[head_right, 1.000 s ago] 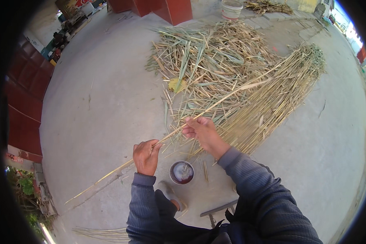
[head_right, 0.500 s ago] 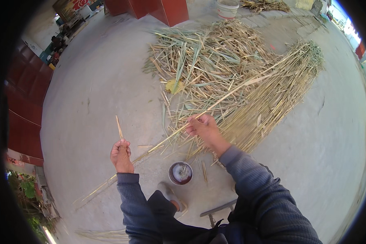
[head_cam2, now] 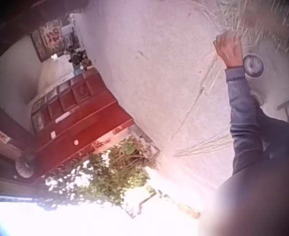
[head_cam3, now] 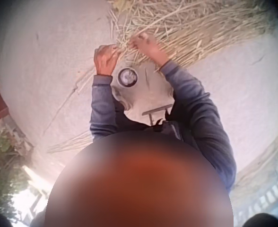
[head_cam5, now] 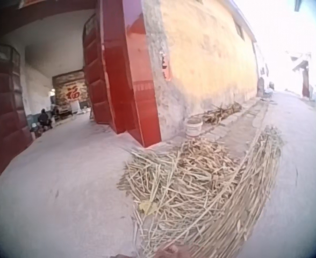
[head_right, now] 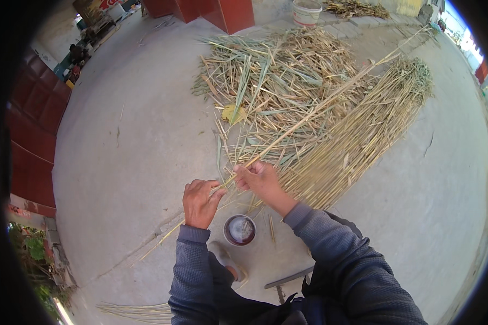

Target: The person sits on a low stool and repeatedly strips thin fibers from dried plant stems by hand. They pull off the outer layers and place the resulting fibers on the floor while discarding the remaining stems into a pile.

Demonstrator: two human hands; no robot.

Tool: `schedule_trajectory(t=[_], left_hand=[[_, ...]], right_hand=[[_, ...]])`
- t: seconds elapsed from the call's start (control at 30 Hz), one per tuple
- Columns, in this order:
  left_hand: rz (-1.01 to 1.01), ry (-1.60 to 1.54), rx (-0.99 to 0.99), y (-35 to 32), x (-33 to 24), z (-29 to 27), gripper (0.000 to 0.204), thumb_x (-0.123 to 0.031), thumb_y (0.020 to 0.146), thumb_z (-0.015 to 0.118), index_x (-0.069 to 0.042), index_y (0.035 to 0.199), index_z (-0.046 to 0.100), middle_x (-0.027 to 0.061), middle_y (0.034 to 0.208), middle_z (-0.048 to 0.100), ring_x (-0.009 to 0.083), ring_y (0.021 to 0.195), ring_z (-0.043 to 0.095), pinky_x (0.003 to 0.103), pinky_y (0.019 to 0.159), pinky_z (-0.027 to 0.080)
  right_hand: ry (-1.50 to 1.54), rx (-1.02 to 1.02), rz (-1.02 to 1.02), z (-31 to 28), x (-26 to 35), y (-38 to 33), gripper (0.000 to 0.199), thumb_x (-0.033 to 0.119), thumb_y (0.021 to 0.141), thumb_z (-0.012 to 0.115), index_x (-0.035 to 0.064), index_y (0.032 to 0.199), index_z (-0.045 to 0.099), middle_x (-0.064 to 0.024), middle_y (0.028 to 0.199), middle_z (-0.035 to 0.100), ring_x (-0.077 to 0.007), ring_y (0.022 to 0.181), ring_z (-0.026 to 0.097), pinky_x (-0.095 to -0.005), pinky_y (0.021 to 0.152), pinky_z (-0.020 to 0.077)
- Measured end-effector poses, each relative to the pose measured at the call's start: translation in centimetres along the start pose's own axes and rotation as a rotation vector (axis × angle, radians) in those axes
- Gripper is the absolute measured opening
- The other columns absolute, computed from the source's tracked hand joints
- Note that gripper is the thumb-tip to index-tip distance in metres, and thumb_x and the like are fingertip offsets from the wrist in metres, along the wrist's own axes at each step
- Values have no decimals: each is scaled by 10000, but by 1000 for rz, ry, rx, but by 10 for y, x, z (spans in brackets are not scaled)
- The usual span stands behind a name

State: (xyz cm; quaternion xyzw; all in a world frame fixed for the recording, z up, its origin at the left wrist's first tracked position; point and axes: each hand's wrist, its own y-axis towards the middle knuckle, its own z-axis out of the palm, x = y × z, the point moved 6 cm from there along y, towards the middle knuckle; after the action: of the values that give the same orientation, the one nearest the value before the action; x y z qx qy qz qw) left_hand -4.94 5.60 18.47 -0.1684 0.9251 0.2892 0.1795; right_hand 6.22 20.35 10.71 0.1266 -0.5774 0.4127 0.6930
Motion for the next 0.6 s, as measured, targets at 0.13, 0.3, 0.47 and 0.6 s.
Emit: schedule_trajectory(t=[0.13, 0.3, 0.47, 0.6], left_hand=[[10, 44, 116, -4, 4, 11, 116, -192, 788, 770, -114, 845, 707, 53, 718, 675, 268, 725, 622, 400, 742, 429], [-83, 123, 230, -14, 28, 4, 117, -194, 789, 762, -115, 851, 702, 54, 729, 677, 270, 738, 625, 426, 756, 420], [-62, -122, 26, 0, -9, 21, 127, -208, 804, 750, -105, 859, 702, 62, 762, 690, 266, 778, 641, 430, 778, 428], [-156, -87, 159, 0, 12, 13, 120, -205, 807, 754, -111, 858, 701, 59, 775, 697, 257, 774, 641, 425, 761, 430]], right_hand=[[-29, 0, -42, -4, 7, 1, 234, 233, 957, 728, 14, 1010, 669, -64, 830, 708, -128, 699, 688, -246, 615, 564], [-156, -89, -95, -37, 43, 8, 207, 216, 958, 728, 17, 980, 677, -44, 817, 701, -109, 694, 676, -234, 609, 553], [-199, 98, -119, 6, 20, -7, 189, 189, 953, 733, 10, 980, 680, -37, 830, 704, -95, 702, 665, -230, 614, 548], [-123, 173, -172, -8, 39, -3, 181, 152, 948, 728, 8, 1039, 669, -44, 863, 699, -100, 754, 663, -248, 677, 556]])
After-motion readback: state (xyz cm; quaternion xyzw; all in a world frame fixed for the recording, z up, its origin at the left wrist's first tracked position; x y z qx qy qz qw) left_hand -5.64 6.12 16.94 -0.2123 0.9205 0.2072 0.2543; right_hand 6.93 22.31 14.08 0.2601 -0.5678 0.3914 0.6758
